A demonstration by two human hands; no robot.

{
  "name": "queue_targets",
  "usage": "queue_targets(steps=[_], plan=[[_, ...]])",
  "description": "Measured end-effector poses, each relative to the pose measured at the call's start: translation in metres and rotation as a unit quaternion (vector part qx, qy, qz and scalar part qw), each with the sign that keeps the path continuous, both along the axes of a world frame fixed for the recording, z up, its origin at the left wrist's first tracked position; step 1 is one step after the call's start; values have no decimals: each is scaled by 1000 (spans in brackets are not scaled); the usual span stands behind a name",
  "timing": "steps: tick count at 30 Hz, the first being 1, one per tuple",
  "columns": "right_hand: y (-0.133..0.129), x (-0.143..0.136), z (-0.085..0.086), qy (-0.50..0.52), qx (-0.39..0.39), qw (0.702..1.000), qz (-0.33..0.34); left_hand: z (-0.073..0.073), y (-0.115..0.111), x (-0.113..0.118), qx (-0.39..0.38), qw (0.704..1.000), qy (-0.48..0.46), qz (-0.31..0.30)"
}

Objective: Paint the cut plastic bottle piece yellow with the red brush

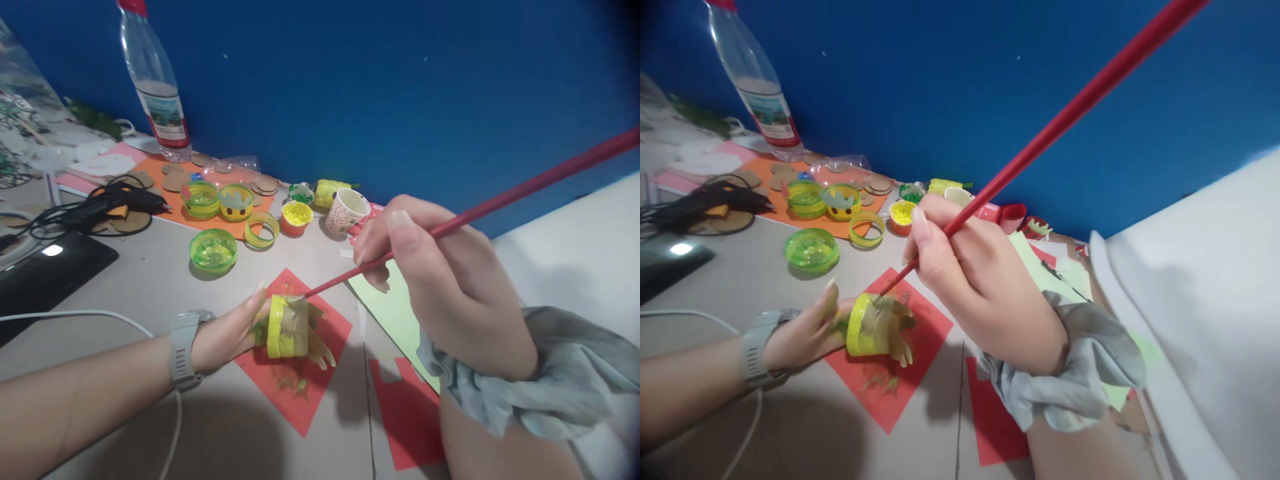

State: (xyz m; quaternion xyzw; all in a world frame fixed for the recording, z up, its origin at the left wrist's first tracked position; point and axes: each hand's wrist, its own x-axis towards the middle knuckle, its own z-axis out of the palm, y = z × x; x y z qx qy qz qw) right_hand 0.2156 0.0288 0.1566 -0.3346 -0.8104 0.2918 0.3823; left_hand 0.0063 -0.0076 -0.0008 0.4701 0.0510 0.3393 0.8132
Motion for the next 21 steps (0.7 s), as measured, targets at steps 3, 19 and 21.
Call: queue_targets(steps=[3,19,21], plan=[[0,0,0,-8,3,1000,9,-1,-2,0,-9,1000,9,7],[-6,-11,6,-116,14,992,49,13,-5,2,48,996,79,16],[-6,-11,4,-116,17,992,51,11,-5,6,26,998,54,3]])
